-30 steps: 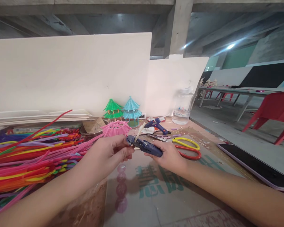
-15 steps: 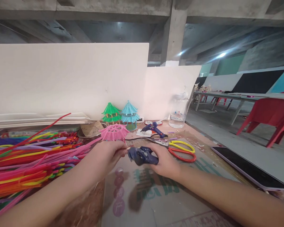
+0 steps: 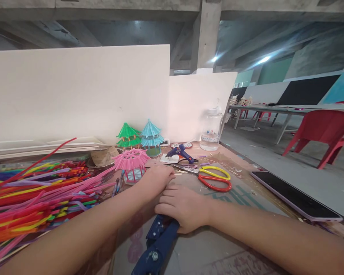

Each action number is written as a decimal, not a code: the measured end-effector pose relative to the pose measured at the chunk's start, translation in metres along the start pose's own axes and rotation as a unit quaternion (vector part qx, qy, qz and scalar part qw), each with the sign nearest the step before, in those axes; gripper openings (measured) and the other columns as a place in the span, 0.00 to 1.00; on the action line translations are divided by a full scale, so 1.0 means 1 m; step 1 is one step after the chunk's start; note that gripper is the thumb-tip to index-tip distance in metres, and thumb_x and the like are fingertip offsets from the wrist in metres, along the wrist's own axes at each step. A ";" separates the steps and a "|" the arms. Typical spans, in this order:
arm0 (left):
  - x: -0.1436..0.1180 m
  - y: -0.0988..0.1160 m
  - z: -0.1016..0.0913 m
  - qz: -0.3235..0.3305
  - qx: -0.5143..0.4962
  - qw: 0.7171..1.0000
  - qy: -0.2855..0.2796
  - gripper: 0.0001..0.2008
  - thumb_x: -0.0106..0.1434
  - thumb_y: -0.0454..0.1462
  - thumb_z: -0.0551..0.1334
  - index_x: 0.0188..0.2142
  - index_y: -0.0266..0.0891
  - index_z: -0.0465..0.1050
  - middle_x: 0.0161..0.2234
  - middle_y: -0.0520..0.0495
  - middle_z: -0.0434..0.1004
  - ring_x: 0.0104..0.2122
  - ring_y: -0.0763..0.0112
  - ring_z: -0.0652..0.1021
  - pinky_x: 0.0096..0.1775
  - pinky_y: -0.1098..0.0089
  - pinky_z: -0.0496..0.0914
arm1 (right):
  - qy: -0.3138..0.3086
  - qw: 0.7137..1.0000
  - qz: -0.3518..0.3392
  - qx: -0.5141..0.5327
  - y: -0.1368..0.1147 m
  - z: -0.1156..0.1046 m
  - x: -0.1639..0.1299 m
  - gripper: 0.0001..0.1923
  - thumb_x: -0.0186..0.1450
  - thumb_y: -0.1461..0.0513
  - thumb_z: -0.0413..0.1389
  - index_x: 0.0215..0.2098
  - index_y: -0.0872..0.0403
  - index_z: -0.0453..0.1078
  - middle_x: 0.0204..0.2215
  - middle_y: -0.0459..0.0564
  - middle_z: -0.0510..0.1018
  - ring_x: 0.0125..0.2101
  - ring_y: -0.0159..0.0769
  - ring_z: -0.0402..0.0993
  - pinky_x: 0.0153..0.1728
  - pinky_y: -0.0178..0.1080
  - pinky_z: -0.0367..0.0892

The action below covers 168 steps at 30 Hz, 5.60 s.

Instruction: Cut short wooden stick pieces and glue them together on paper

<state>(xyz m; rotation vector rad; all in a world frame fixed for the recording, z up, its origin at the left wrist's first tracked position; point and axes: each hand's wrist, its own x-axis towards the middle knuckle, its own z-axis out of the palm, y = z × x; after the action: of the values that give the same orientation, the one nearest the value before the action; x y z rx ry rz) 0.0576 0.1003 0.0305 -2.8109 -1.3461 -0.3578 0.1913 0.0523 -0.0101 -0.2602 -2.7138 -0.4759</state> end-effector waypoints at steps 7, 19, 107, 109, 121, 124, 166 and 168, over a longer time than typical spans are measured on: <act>0.022 -0.011 0.010 0.028 0.019 0.999 0.037 0.14 0.68 0.40 0.60 0.51 0.38 0.71 0.50 0.42 0.74 0.46 0.61 0.76 0.48 0.55 0.73 | -0.046 0.999 0.007 0.015 0.001 -0.008 0.003 0.18 0.57 0.58 0.61 0.43 0.59 0.70 0.29 0.50 0.77 0.33 0.39 0.69 0.37 0.40 0.62; -0.055 -0.042 0.014 0.020 0.061 0.998 0.020 0.12 0.68 0.32 0.52 0.37 0.38 0.75 0.37 0.43 0.76 0.39 0.64 0.77 0.43 0.64 0.72 | -0.029 0.999 0.018 0.039 0.001 -0.001 0.002 0.16 0.57 0.60 0.59 0.43 0.59 0.70 0.30 0.51 0.76 0.34 0.40 0.69 0.39 0.41 0.62; -0.101 0.005 -0.081 -0.002 -0.116 0.988 0.101 0.13 0.63 0.38 0.48 0.25 0.42 0.64 0.19 0.54 0.71 0.19 0.73 0.71 0.22 0.75 0.60 | 0.231 0.885 0.376 0.148 0.006 0.010 -0.012 0.20 0.57 0.63 0.58 0.49 0.52 0.68 0.43 0.55 0.79 0.40 0.45 0.77 0.42 0.47 0.73; -0.101 0.006 -0.082 -0.002 -0.120 0.988 0.100 0.13 0.63 0.38 0.49 0.25 0.42 0.65 0.19 0.54 0.72 0.19 0.73 0.72 0.22 0.75 0.61 | 0.228 0.883 0.382 0.150 0.006 0.010 -0.012 0.20 0.57 0.63 0.59 0.49 0.52 0.68 0.42 0.54 0.80 0.39 0.44 0.78 0.41 0.46 0.73; -0.103 0.002 -0.081 0.001 -0.118 0.989 0.091 0.13 0.63 0.37 0.48 0.25 0.42 0.65 0.20 0.54 0.72 0.20 0.72 0.72 0.23 0.75 0.61 | 0.228 0.886 0.373 0.152 0.005 0.008 -0.011 0.19 0.58 0.62 0.59 0.48 0.52 0.69 0.43 0.55 0.80 0.40 0.45 0.78 0.41 0.46 0.74; -0.101 0.003 -0.081 0.003 -0.121 0.989 0.087 0.12 0.63 0.36 0.48 0.25 0.42 0.64 0.19 0.54 0.70 0.19 0.73 0.70 0.23 0.75 0.60 | 0.226 0.886 0.372 0.160 0.005 0.007 -0.011 0.20 0.57 0.62 0.60 0.48 0.51 0.69 0.43 0.54 0.80 0.40 0.43 0.78 0.41 0.44 0.74; -0.099 0.000 -0.081 -0.034 -0.143 0.987 0.062 0.14 0.65 0.41 0.49 0.26 0.42 0.65 0.19 0.55 0.70 0.20 0.72 0.71 0.23 0.74 0.62 | 0.168 0.877 0.431 0.129 0.007 0.005 -0.012 0.13 0.63 0.54 0.59 0.41 0.52 0.76 0.33 0.51 0.83 0.30 0.42 0.79 0.30 0.38 0.69; -0.098 0.000 -0.081 -0.041 -0.149 0.986 0.059 0.14 0.65 0.41 0.49 0.25 0.42 0.64 0.19 0.55 0.70 0.19 0.73 0.71 0.23 0.74 0.61 | 0.161 0.877 0.435 0.124 0.008 0.005 -0.012 0.13 0.63 0.52 0.59 0.37 0.52 0.76 0.28 0.49 0.82 0.26 0.40 0.77 0.27 0.36 0.67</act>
<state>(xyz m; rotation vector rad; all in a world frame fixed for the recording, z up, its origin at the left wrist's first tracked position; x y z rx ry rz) -0.0179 0.0164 0.0891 -2.9093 -1.4998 -0.7769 0.2028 0.0598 -0.0167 -1.1354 -2.0106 0.0948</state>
